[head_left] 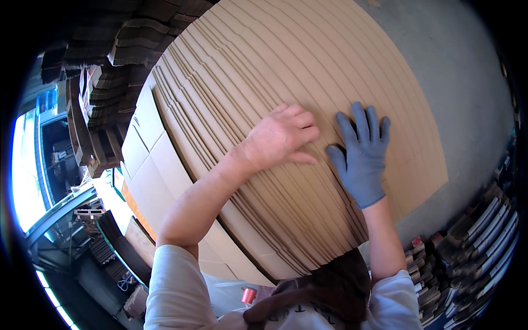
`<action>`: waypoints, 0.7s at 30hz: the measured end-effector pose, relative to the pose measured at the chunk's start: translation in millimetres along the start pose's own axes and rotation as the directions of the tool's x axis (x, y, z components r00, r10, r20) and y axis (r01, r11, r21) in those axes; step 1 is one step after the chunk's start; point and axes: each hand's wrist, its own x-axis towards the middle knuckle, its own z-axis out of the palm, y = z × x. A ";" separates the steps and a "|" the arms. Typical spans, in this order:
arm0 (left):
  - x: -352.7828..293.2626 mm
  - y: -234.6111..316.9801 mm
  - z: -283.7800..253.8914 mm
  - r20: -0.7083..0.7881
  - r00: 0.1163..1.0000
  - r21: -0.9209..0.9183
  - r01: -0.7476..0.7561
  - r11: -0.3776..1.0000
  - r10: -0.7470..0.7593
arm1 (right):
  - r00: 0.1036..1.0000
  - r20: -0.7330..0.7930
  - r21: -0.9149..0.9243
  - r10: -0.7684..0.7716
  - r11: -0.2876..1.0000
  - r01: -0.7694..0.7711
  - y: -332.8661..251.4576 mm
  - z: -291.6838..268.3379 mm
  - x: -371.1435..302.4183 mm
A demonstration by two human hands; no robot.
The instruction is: The person picks up a stack of flat cardboard sheets and aligns them by hand. They repeatedly smooth and adjust the edges to create a neat pile, then place the stack on the floor.
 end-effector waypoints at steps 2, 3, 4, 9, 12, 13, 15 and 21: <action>0.0 -0.1 -0.2 0.001 1.000 0.005 -0.003 1.000 0.003 | 1.000 -0.001 0.000 0.001 1.000 -0.001 0.4 0.9 -0.2; 0.0 -0.1 -0.8 0.003 1.000 0.011 -0.005 1.000 0.005 | 1.000 -0.002 0.001 0.000 1.000 0.000 0.3 1.1 0.1; -0.1 -0.1 -1.5 0.005 1.000 0.017 -0.007 1.000 0.006 | 1.000 -0.002 0.003 0.000 1.000 0.000 -0.2 1.2 0.2; -1.4 0.1 -0.7 0.007 1.000 0.018 -0.002 1.000 0.002 | 1.000 0.004 -0.004 -0.001 1.000 0.001 -0.3 1.7 0.0; -1.6 -0.4 0.3 0.003 1.000 0.018 -0.003 1.000 0.003 | 1.000 0.013 -0.007 0.006 1.000 -0.006 -0.5 1.5 -0.7; -1.8 -0.5 0.4 0.002 1.000 0.020 -0.003 1.000 0.003 | 1.000 0.014 -0.006 0.006 1.000 -0.006 -0.4 1.4 -0.6; -2.4 -0.4 0.2 0.011 1.000 0.024 0.003 1.000 -0.003 | 1.000 0.017 -0.005 0.005 1.000 -0.005 -0.3 1.5 -0.6; -4.1 -1.5 1.1 0.013 1.000 0.016 0.006 1.000 -0.006 | 1.000 -0.002 0.003 -0.005 1.000 0.005 0.0 3.3 -1.5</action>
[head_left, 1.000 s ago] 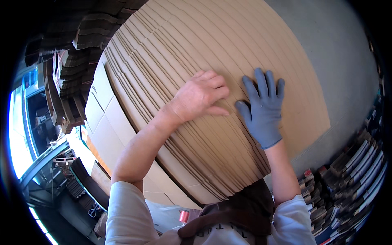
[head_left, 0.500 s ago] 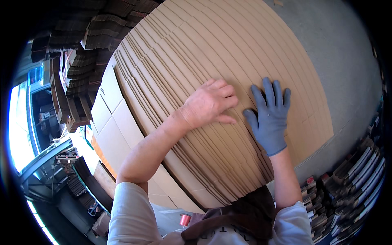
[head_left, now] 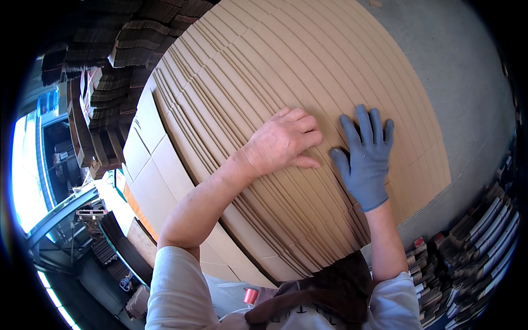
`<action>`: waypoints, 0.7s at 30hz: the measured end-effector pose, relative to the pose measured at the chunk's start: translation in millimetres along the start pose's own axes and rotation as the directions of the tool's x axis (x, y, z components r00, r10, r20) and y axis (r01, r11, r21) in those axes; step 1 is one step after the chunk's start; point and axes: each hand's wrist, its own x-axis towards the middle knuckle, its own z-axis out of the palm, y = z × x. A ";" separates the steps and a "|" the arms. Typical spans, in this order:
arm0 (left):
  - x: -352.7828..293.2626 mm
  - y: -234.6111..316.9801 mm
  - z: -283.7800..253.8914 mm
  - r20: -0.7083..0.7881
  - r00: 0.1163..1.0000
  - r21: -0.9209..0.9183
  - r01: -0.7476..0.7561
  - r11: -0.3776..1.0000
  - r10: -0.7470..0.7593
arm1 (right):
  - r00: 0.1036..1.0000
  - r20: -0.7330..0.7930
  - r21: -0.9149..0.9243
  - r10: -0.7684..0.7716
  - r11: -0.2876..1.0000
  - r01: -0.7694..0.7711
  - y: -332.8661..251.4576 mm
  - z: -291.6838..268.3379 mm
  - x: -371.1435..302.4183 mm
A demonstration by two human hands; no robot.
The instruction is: The person picks up a stack of flat cardboard sheets and aligns them by hand. They repeatedly smooth and adjust the edges to create a neat pile, then place the stack on the floor.
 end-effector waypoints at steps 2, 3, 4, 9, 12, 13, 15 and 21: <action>-0.9 0.0 0.6 -0.002 1.000 -0.006 0.001 1.000 -0.001 | 1.000 0.002 -0.001 0.002 1.000 -0.002 -0.5 0.6 -0.6; -1.0 0.0 0.5 -0.002 1.000 -0.005 0.001 1.000 -0.001 | 1.000 0.002 0.000 0.003 1.000 -0.003 -0.7 0.7 -0.5; -1.2 0.0 0.4 -0.002 1.000 -0.005 0.002 1.000 -0.002 | 1.000 0.003 -0.003 0.005 1.000 -0.005 -1.0 0.6 -0.4; 0.7 1.3 -1.3 -0.012 1.000 0.001 -0.019 1.000 0.019 | 0.999 0.033 0.010 0.012 1.000 -0.012 -0.8 -6.6 -1.7; 0.3 -2.2 1.6 -0.021 0.999 -0.005 -0.024 1.000 0.024 | 0.999 -0.047 0.157 -0.011 0.987 0.018 8.5 -13.5 -3.4; 0.2 -3.5 1.7 -0.027 0.999 0.000 -0.022 1.000 0.022 | 0.996 -0.072 0.270 0.047 0.963 -0.026 16.5 -17.5 -6.6; -0.3 -2.1 1.1 -0.039 0.999 -0.012 -0.018 1.000 0.018 | 0.978 -0.117 0.486 0.173 0.868 -0.095 30.9 -23.7 -12.3; -1.3 0.7 1.9 -0.031 0.999 -0.029 0.029 0.999 -0.030 | 0.953 -0.215 0.279 0.212 0.949 -0.148 55.2 -36.3 -41.2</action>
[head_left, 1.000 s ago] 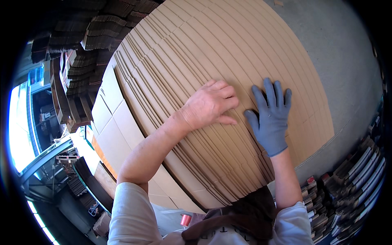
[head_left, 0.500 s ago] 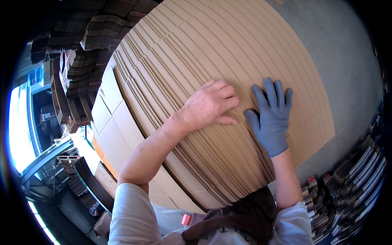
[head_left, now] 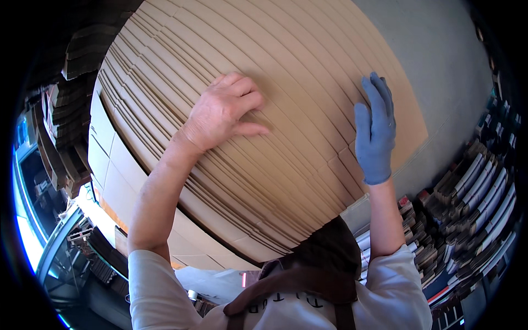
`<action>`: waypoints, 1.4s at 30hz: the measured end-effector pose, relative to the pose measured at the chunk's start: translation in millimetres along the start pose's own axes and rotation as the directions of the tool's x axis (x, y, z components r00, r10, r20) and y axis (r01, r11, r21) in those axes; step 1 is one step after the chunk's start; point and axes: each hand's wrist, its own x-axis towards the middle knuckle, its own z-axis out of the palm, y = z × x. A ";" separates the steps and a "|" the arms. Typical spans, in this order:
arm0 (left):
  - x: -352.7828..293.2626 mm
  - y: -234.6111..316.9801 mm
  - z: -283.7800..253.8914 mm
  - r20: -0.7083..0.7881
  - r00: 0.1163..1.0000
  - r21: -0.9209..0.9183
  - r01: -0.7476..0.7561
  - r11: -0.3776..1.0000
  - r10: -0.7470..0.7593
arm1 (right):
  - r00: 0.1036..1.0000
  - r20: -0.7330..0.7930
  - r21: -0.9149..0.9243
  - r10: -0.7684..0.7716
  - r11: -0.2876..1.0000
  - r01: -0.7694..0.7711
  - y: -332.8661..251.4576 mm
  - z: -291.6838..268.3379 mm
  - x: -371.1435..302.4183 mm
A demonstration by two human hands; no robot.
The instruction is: The person picks up a stack of flat cardboard sheets and aligns them by hand. They repeatedly smooth and adjust the edges to create a neat pile, then place the stack on the floor.
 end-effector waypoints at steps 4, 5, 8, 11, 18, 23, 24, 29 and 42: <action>0.4 -0.8 0.3 0.006 1.000 0.014 -0.010 1.000 0.010 | 0.993 0.089 -0.142 -0.077 0.986 0.089 -29.9 7.3 -10.5; 0.5 -0.8 0.3 0.006 1.000 0.023 -0.018 1.000 0.018 | 0.984 0.147 -0.108 -0.098 0.988 0.114 -37.4 16.0 -14.1; 2.3 -1.7 1.2 0.010 0.999 0.026 -0.032 0.999 0.031 | 0.965 0.233 -0.079 -0.117 0.987 0.138 -63.2 37.6 -9.4; -1.9 7.0 -4.7 -0.008 1.000 0.092 -0.020 0.996 0.021 | 0.953 0.287 -0.123 -0.094 0.983 0.134 -68.9 45.0 -5.6; -9.4 11.3 2.6 -0.014 0.998 0.090 -0.052 0.995 0.054 | 0.953 0.287 -0.145 -0.096 0.979 0.142 -63.5 48.3 -7.1; -10.3 8.4 2.5 -0.016 0.999 0.082 -0.043 0.996 0.044 | 0.949 0.299 -0.153 -0.098 0.977 0.149 -65.2 49.8 -5.6; -9.6 8.2 2.2 -0.012 0.999 0.072 -0.043 0.996 0.044 | 0.947 0.308 -0.163 -0.091 0.976 0.146 -65.9 48.2 -5.1; -10.5 7.4 -0.6 -0.001 0.999 0.048 -0.040 0.998 0.040 | 0.949 0.302 -0.166 -0.094 0.975 0.149 -64.3 50.8 -5.9; -14.6 9.7 1.7 0.007 0.999 0.049 -0.037 0.998 0.037 | 0.952 0.285 -0.167 -0.109 0.973 0.161 -58.8 48.1 -6.8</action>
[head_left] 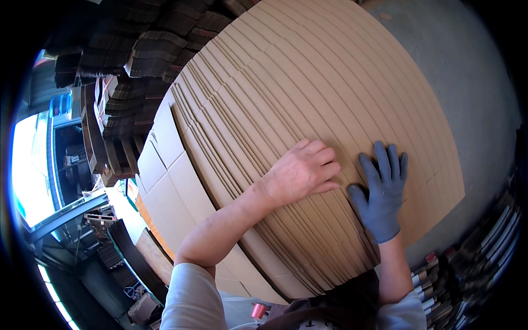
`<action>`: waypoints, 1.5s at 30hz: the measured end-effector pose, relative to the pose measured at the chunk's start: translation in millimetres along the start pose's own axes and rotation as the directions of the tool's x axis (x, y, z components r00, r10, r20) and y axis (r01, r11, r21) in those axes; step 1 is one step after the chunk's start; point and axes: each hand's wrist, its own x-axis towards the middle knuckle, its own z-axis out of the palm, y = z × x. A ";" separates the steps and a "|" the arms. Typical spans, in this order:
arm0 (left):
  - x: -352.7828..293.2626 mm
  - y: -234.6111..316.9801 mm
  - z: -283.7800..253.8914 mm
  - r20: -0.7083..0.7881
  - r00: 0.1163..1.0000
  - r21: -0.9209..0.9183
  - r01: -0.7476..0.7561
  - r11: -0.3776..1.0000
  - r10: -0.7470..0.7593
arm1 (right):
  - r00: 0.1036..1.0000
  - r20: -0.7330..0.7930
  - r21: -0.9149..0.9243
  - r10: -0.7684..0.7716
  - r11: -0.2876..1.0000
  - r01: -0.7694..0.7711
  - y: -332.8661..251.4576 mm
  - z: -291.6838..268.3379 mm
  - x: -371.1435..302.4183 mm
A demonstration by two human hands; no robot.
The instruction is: The person picks up a stack of flat cardboard sheets and aligns them by hand. They repeatedly smooth and adjust the edges to create a neat pile, then place the stack on the floor.
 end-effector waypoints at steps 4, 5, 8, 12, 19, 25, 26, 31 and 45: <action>-1.3 0.0 -0.3 -0.004 1.000 -0.002 0.006 1.000 -0.006 | 1.000 -0.015 0.004 -0.012 1.000 0.012 -0.2 1.2 0.9; -1.7 0.3 0.4 -0.008 1.000 -0.008 0.004 1.000 -0.005 | 1.000 -0.010 0.005 -0.009 1.000 0.009 -0.4 0.7 0.3; -1.9 0.3 -0.3 -0.009 1.000 -0.009 0.006 1.000 -0.006 | 1.000 -0.004 0.010 -0.006 1.000 0.006 -0.5 -0.3 1.0; -2.0 0.4 -0.6 -0.009 1.000 -0.012 0.007 1.000 -0.007 | 1.000 -0.002 0.009 -0.001 1.000 0.001 -0.7 -1.0 0.6; -4.3 0.9 0.0 -0.005 1.000 -0.042 0.028 0.999 -0.028 | 1.000 0.005 0.024 0.002 1.000 -0.002 -1.6 -1.6 -0.2; -1.0 -2.4 1.3 -0.023 1.000 -0.039 0.013 0.999 -0.014 | 1.000 0.000 0.074 -0.011 0.997 0.011 3.8 -6.1 -1.3; -1.8 -2.6 2.4 -0.026 1.000 -0.035 0.004 0.999 -0.005 | 1.000 -0.005 0.106 -0.020 0.994 0.020 6.9 -7.4 -2.5; -3.3 -0.2 2.0 -0.070 0.997 -0.038 0.016 0.999 -0.018 | 0.996 -0.054 0.423 0.076 0.905 -0.046 22.7 -12.0 -7.2; -9.2 -2.1 2.6 -0.034 0.999 -0.035 0.022 0.999 -0.023 | 0.998 -0.047 -0.039 0.046 0.998 -0.048 -7.6 5.8 -5.7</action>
